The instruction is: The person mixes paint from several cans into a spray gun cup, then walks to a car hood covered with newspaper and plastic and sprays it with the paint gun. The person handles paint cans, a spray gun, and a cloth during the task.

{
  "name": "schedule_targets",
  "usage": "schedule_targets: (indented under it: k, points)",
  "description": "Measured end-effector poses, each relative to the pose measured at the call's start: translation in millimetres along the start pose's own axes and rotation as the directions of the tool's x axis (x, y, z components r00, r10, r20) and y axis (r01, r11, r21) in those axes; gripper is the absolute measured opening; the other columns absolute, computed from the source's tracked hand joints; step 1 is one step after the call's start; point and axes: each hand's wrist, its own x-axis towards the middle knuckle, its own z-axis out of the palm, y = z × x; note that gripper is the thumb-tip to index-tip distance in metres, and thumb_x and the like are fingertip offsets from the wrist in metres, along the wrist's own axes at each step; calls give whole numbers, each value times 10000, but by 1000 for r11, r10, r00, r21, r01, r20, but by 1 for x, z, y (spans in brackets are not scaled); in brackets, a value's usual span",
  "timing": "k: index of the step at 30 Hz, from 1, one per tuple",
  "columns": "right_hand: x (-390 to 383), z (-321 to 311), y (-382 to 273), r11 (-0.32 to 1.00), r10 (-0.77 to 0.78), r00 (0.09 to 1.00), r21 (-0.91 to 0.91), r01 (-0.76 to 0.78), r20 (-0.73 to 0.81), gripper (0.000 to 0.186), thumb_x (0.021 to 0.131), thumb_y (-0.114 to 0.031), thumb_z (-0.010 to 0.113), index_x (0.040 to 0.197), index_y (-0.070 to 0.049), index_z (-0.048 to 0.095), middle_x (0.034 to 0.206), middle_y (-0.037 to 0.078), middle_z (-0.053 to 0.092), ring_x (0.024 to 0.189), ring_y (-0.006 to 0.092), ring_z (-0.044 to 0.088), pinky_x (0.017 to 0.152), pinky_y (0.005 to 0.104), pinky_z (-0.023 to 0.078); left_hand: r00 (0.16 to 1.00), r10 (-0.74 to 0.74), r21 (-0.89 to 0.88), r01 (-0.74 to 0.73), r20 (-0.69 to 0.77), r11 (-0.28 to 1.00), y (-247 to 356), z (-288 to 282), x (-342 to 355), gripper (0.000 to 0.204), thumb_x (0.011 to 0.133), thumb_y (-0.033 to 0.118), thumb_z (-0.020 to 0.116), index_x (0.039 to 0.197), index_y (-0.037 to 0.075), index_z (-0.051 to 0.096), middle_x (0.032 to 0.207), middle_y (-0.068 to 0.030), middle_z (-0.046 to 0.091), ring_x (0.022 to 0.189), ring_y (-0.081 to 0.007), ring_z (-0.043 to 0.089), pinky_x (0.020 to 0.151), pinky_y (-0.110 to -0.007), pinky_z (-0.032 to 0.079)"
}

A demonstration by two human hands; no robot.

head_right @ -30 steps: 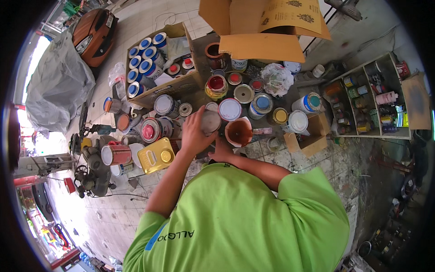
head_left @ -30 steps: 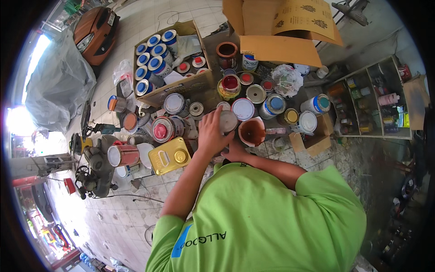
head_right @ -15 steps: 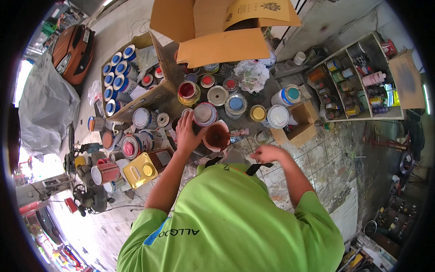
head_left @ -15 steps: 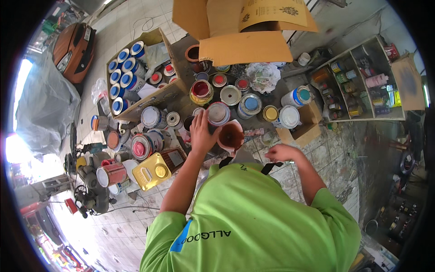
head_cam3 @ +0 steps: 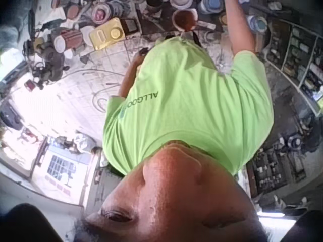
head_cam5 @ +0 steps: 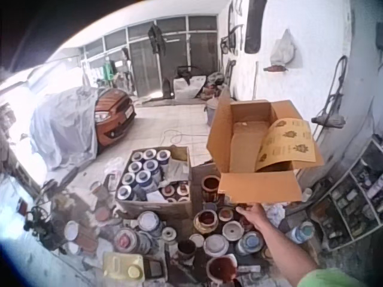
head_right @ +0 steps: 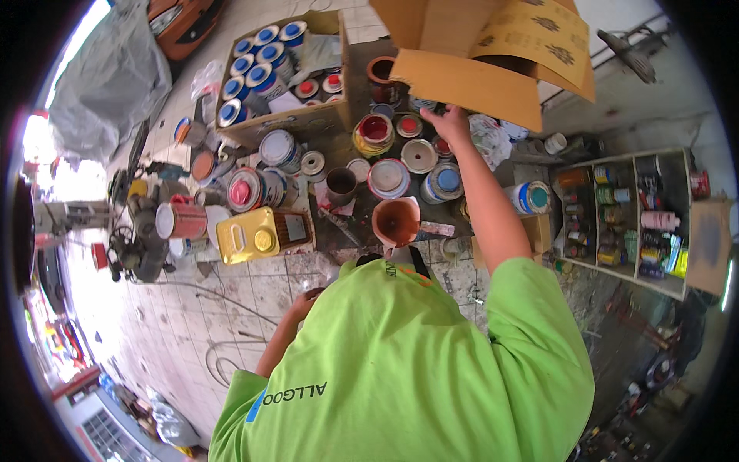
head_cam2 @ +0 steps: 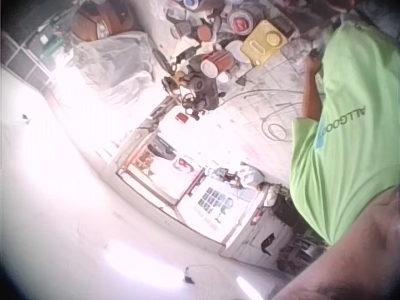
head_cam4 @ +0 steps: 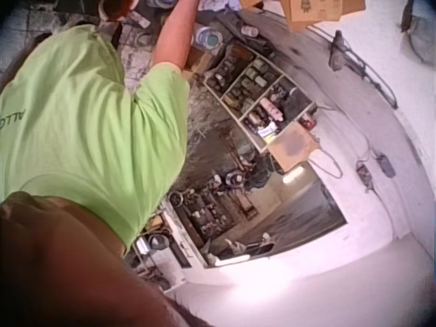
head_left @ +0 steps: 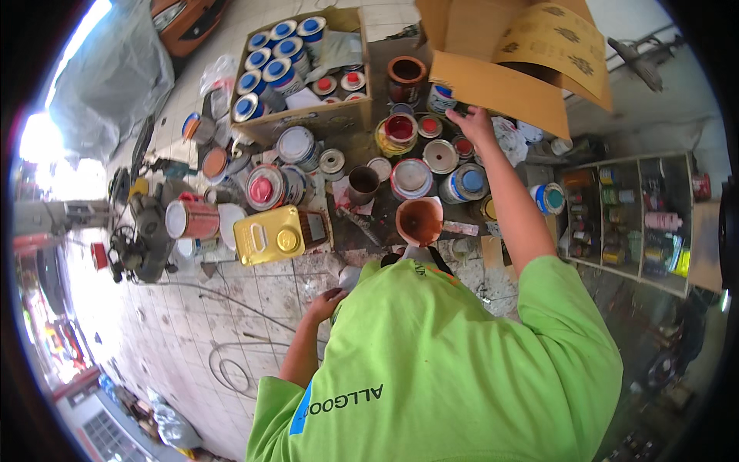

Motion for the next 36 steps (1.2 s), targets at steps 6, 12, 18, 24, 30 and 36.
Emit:
schedule_targets:
  k: [6, 12, 18, 24, 30, 36]
  points:
    - [43, 75, -2, 981, -32, 987, -193, 1, -160, 1153, 605, -591, 952, 1493, -30, 477, 1476, 254, 545, 1357, 423, 537, 1149, 466, 416, 886, -413, -343, 462, 210, 818, -108, 68, -70, 601, 1076, 455, 453, 1511, 45, 520, 1409, -172, 656, 1289, -293, 613, 1071, -410, 474]
    - [43, 87, -57, 898, 330, 943, -294, -326, -39, 1232, 645, -845, 766, 1549, -71, 446, 1545, 227, 509, 1419, 419, 492, 1185, 468, 388, 943, -326, -511, 311, 63, 802, -146, 133, -100, 546, 1056, 391, 493, 1460, 31, 563, 1323, -155, 687, 1208, -262, 637, 1017, -380, 494]
    - [40, 96, -54, 976, 169, 925, 191, -108, -340, 974, 713, -482, 936, 1476, -45, 514, 1473, 185, 560, 1331, 328, 549, 1162, 464, 389, 954, -299, -572, 228, -31, 788, -150, 131, -92, 492, 1036, 328, 533, 1409, 16, 605, 1238, -138, 718, 1127, -232, 661, 963, -351, 514]
    - [46, 29, -24, 824, 154, 792, 520, 227, -591, 609, 720, -96, 934, 1227, -58, 598, 1143, 69, 662, 1021, 226, 637, 864, 338, 523, 969, -239, -531, 170, -63, 830, -160, 91, -68, 438, 1015, 264, 573, 1357, 1, 648, 1152, -121, 750, 1046, -201, 685, 909, -322, 534]
    - [37, -58, 2, 838, 471, 880, 281, -468, 60, 407, 787, -29, 825, 1112, -129, 602, 916, 7, 687, 737, 118, 634, 568, 294, 474, 984, -175, -575, 151, 14, 804, -160, 73, -48, 421, 981, 186, 616, 1348, -17, 658, 1099, -120, 767, 967, -168, 696, 837, -290, 542]
    - [10, -91, 4, 820, 465, 883, 345, -457, 65, 322, 833, 9, 703, 1134, -73, 619, 992, 37, 716, 788, 154, 683, 644, 309, 522, 965, -248, -460, 184, -82, 869, -123, 42, -46, 415, 972, 132, 643, 1364, -6, 648, 1107, -128, 770, 926, -162, 698, 809, -304, 547]
